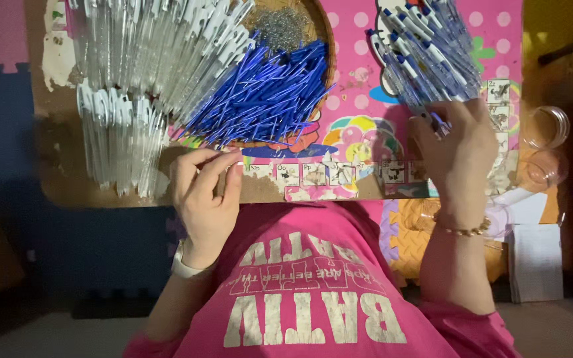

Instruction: The person assembles ballpoint pens by inserting ink refills into pen barrels by hand and placing them into groups on a table.

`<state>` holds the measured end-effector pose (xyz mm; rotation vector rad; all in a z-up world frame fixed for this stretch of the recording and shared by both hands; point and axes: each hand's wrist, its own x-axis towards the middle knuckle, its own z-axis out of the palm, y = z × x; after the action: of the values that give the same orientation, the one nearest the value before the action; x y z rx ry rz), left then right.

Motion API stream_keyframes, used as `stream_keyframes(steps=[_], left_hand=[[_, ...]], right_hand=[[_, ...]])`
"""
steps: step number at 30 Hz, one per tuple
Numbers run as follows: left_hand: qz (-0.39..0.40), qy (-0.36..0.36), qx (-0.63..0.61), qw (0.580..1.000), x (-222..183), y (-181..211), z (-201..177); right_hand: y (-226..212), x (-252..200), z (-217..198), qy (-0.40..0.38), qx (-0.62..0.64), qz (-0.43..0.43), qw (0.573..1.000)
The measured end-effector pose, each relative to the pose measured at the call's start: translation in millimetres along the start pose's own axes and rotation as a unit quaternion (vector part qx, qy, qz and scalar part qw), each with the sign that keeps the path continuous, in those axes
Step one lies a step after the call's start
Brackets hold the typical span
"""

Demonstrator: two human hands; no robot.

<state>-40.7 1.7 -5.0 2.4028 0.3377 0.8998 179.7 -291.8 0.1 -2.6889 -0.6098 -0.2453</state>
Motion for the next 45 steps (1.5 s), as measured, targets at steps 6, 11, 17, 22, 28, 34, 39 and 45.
stream_keyframes(steps=[6,11,17,22,28,34,39,45], left_hand=[[0.02,-0.011,-0.03,0.999,6.7,14.2,-2.1],[0.034,-0.018,-0.101,0.994,11.5,20.4,12.3],[0.113,-0.029,-0.113,0.987,29.9,42.5,33.2],[0.189,-0.045,-0.036,0.98,48.0,67.4,29.2],[0.19,-0.098,-0.028,0.976,49.7,60.3,20.1],[0.036,-0.186,-0.195,0.962,26.8,45.5,24.7],[-0.128,-0.254,-0.3,0.91,18.8,38.4,24.2],[-0.229,-0.214,-0.391,0.865,15.2,35.0,26.5]], right_hand=[[13.0,-5.6,27.2,0.025,-0.091,-0.016,0.995],[14.3,-8.1,25.3,0.077,-0.049,-0.041,0.995],[-36.7,-21.0,-22.2,0.009,0.153,-0.015,0.988],[-94.9,-28.5,-41.9,-0.154,0.429,0.072,0.887],[-99.4,-26.3,-26.8,-0.216,0.599,0.116,0.763],[-109.4,-21.6,-3.7,-0.16,0.75,0.194,0.612],[-115.7,-23.8,4.5,-0.118,0.731,0.176,0.648],[-119.1,-33.4,22.7,-0.056,0.791,0.067,0.606]])
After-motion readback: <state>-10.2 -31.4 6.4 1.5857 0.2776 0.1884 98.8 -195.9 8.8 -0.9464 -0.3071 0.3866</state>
